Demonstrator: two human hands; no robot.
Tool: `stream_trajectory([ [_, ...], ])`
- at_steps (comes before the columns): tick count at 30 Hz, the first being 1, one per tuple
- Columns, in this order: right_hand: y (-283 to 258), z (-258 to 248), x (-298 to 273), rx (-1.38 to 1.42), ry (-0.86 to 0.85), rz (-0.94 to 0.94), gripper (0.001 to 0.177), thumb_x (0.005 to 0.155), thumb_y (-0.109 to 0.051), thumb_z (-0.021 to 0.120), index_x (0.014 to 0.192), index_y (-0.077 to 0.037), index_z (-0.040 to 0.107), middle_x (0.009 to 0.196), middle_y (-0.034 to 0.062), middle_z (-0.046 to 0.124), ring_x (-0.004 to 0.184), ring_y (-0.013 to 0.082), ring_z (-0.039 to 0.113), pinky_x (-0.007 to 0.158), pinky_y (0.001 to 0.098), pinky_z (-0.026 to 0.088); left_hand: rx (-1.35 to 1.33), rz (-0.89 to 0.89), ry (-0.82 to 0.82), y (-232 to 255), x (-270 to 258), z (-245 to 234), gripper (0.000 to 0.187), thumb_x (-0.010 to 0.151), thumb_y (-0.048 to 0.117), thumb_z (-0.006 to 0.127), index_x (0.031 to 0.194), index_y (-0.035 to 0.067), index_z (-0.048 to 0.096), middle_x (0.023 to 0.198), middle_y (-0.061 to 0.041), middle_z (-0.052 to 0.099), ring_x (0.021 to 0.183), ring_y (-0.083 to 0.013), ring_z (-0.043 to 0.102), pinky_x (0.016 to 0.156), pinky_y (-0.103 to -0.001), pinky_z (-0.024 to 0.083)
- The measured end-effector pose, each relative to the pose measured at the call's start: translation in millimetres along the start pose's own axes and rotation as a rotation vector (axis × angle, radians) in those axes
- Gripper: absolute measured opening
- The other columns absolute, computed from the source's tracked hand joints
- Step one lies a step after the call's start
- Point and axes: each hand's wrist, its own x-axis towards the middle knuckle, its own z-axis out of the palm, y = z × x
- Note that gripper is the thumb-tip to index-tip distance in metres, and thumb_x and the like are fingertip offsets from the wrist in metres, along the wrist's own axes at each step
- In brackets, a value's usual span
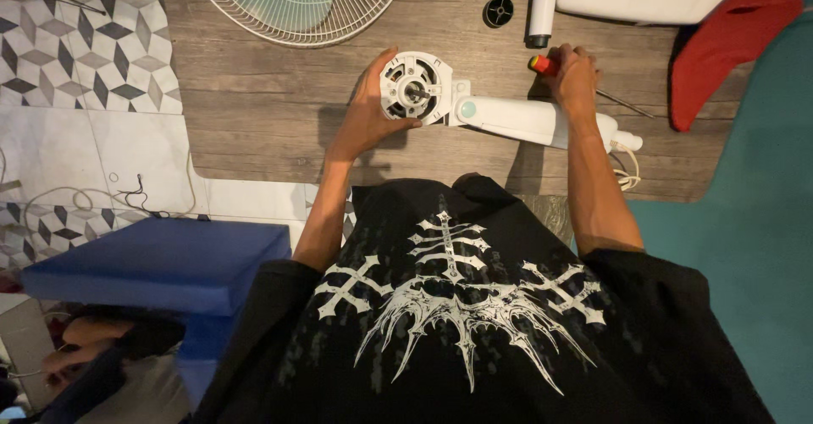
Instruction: The person disassembles an electric fan by removing the front grille, then uses a screwdriver to loosen screws on the fan head. They remove the fan blade and motor housing, exposing the internal motor and wiring.
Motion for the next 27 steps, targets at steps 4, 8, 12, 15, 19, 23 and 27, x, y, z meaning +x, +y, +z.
stream_trajectory([
  [4, -11.2, -18.5, 0.5, 0.045, 0.015, -0.114, 0.043, 0.074, -0.011, 0.088, 0.115, -0.01, 0.073, 0.106, 0.0159, 0.07, 0.096, 0.0384, 0.066, 0.081, 0.0515, 0.052, -0.037, -0.045, -0.014, 1.7, 0.5, 0.8, 0.115, 0.067, 0.021, 0.099, 0.158, 0.009, 0.03, 0.166, -0.015, 0.034, 0.154, -0.0375, 0.032, 0.127, -0.045, 0.03],
  [8, -36.8, -67.1, -14.3, 0.215, 0.146, -0.184, 0.029, 0.089, 0.001, 0.08, 0.116, -0.002, 0.071, 0.104, 0.0178, 0.069, 0.089, 0.0329, 0.068, 0.077, 0.0456, 0.056, -0.056, -0.032, -0.011, 1.6, 1.6, -0.2, 0.113, 0.069, 0.022, 0.098, 0.158, 0.008, 0.03, 0.166, -0.015, 0.036, 0.154, -0.037, 0.034, 0.127, -0.044, 0.031],
  [12, -87.7, -130.8, -25.4, 0.332, 0.42, -0.242, 0.03, 0.094, 0.011, 0.075, 0.122, 0.003, 0.069, 0.108, 0.0152, 0.071, 0.09, 0.0221, 0.071, 0.076, 0.0342, 0.063, -0.068, -0.034, -0.017, -0.8, 3.5, 0.4, 0.115, 0.068, 0.023, 0.099, 0.158, 0.007, 0.03, 0.164, -0.017, 0.037, 0.152, -0.0371, 0.036, 0.127, -0.045, 0.031],
  [15, -126.7, -177.2, -48.7, 0.512, 0.553, -0.308, 0.031, 0.095, 0.016, 0.069, 0.125, 0.009, 0.062, 0.11, 0.0179, 0.069, 0.101, 0.0215, 0.072, 0.086, 0.0331, 0.064, -0.061, -0.003, -0.01, -1.8, 5.9, -0.4, 0.115, 0.067, 0.024, 0.1, 0.157, 0.006, 0.03, 0.163, -0.019, 0.037, 0.151, -0.0384, 0.035, 0.126, -0.046, 0.03],
  [19, -166.6, -214.1, -73.7, 0.754, 0.568, -0.197, 0.024, 0.107, 0.009, 0.071, 0.129, 0.006, 0.061, 0.111, 0.0135, 0.076, 0.104, 0.0192, 0.078, 0.092, 0.0316, 0.064, -0.077, -0.039, -0.025, -4.3, 3.8, 0.8, 0.114, 0.067, 0.026, 0.098, 0.157, 0.006, 0.031, 0.162, -0.019, 0.037, 0.151, -0.038, 0.035, 0.126, -0.046, 0.031],
  [23, -188.7, -229.3, -91.1, 0.889, 0.601, -0.182, 0.021, 0.112, 0.005, 0.074, 0.129, 0.005, 0.062, 0.11, 0.0138, 0.074, 0.1, 0.0201, 0.076, 0.09, 0.0315, 0.066, -0.01, 0.033, -0.009, -11.4, 5.6, 4.8, 0.115, 0.065, 0.029, 0.1, 0.155, 0.005, 0.032, 0.161, -0.02, 0.038, 0.151, -0.0394, 0.033, 0.126, -0.049, 0.028],
  [27, -212.7, -227.5, -109.2, 1.005, 0.589, -0.167, 0.019, 0.111, 0.006, 0.071, 0.127, 0.005, 0.062, 0.108, 0.0136, 0.074, 0.09, 0.019, 0.074, 0.081, 0.0295, 0.063, -0.006, 0.07, -0.003, -20.0, 4.1, 5.9, 0.116, 0.067, 0.03, 0.101, 0.157, 0.006, 0.032, 0.161, -0.02, 0.038, 0.151, -0.0398, 0.034, 0.127, -0.05, 0.028],
])
